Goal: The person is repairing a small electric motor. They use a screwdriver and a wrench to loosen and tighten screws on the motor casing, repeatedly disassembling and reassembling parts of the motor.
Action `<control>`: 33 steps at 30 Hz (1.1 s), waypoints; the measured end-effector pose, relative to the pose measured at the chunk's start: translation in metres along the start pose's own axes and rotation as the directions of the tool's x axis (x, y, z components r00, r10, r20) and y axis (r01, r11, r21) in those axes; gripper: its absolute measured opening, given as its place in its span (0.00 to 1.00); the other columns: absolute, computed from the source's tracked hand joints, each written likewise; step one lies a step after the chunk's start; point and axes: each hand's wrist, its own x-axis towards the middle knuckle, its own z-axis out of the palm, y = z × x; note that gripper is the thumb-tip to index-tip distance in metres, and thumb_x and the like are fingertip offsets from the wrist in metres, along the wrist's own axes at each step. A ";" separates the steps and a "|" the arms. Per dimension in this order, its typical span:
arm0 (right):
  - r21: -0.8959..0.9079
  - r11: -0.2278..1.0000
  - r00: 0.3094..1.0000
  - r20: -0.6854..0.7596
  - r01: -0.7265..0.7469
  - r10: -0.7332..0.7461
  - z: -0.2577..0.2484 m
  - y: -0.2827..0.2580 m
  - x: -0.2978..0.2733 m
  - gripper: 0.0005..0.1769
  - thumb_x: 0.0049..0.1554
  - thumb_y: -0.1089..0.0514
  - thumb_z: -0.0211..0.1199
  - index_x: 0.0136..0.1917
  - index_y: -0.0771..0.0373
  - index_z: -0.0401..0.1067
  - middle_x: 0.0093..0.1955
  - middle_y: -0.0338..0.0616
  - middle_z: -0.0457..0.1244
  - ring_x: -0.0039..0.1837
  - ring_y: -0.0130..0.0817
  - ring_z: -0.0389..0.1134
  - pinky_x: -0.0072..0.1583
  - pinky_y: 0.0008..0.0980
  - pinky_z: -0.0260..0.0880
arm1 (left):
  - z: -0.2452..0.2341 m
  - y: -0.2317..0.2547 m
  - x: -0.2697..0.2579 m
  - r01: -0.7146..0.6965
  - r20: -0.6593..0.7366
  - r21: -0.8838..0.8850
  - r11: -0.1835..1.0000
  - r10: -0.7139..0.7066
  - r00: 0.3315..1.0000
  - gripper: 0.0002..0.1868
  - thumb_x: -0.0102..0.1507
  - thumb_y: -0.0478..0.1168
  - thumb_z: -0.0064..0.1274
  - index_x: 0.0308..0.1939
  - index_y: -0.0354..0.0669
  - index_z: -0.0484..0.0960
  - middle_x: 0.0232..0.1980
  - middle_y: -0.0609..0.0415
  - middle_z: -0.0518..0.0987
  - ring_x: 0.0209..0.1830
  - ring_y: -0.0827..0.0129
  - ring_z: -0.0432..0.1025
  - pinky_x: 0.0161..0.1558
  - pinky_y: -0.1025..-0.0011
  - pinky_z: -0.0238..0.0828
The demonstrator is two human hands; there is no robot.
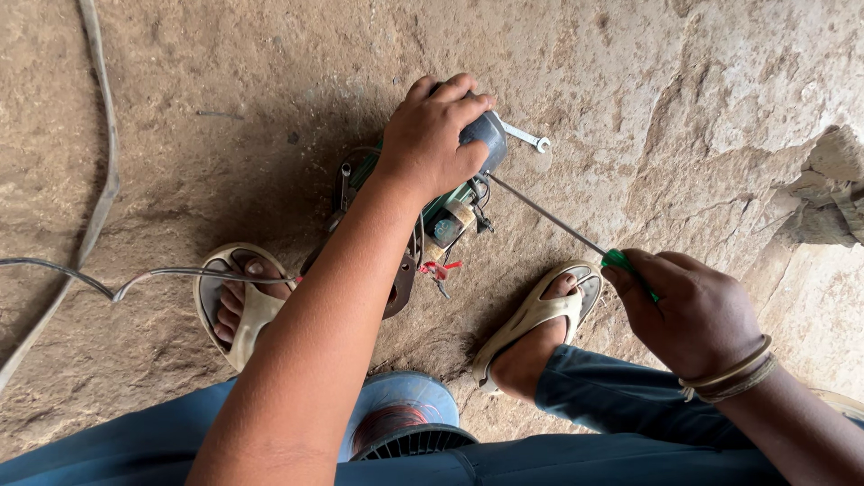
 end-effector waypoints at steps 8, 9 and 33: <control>-0.007 1.000 1.000 0.002 -0.020 0.020 0.003 0.000 -0.002 0.11 0.59 0.52 0.65 0.50 0.60 0.80 0.35 0.46 0.68 0.33 0.41 0.69 0.35 0.39 0.68 | 0.002 -0.001 0.001 -0.001 -0.020 -0.003 1.000 0.001 1.000 0.31 0.52 0.46 0.52 0.61 0.53 0.82 0.71 0.53 0.72 0.66 0.47 0.65 0.63 0.52 0.68; -0.006 1.000 1.000 0.003 -0.022 0.022 0.003 -0.001 -0.002 0.11 0.59 0.52 0.65 0.50 0.60 0.80 0.35 0.45 0.68 0.33 0.40 0.70 0.35 0.39 0.69 | 0.003 -0.001 0.001 -0.003 -0.021 0.001 1.000 0.003 1.000 0.31 0.52 0.46 0.52 0.61 0.53 0.82 0.71 0.52 0.72 0.66 0.47 0.65 0.63 0.52 0.68; -0.074 0.996 0.999 0.005 0.041 -0.041 0.018 0.008 -0.007 0.10 0.61 0.53 0.64 0.47 0.62 0.76 0.32 0.47 0.66 0.31 0.43 0.67 0.34 0.41 0.66 | 0.007 0.001 0.003 -0.011 -0.022 0.027 1.000 0.012 1.000 0.29 0.54 0.46 0.55 0.61 0.50 0.82 0.69 0.47 0.73 0.66 0.42 0.64 0.64 0.48 0.62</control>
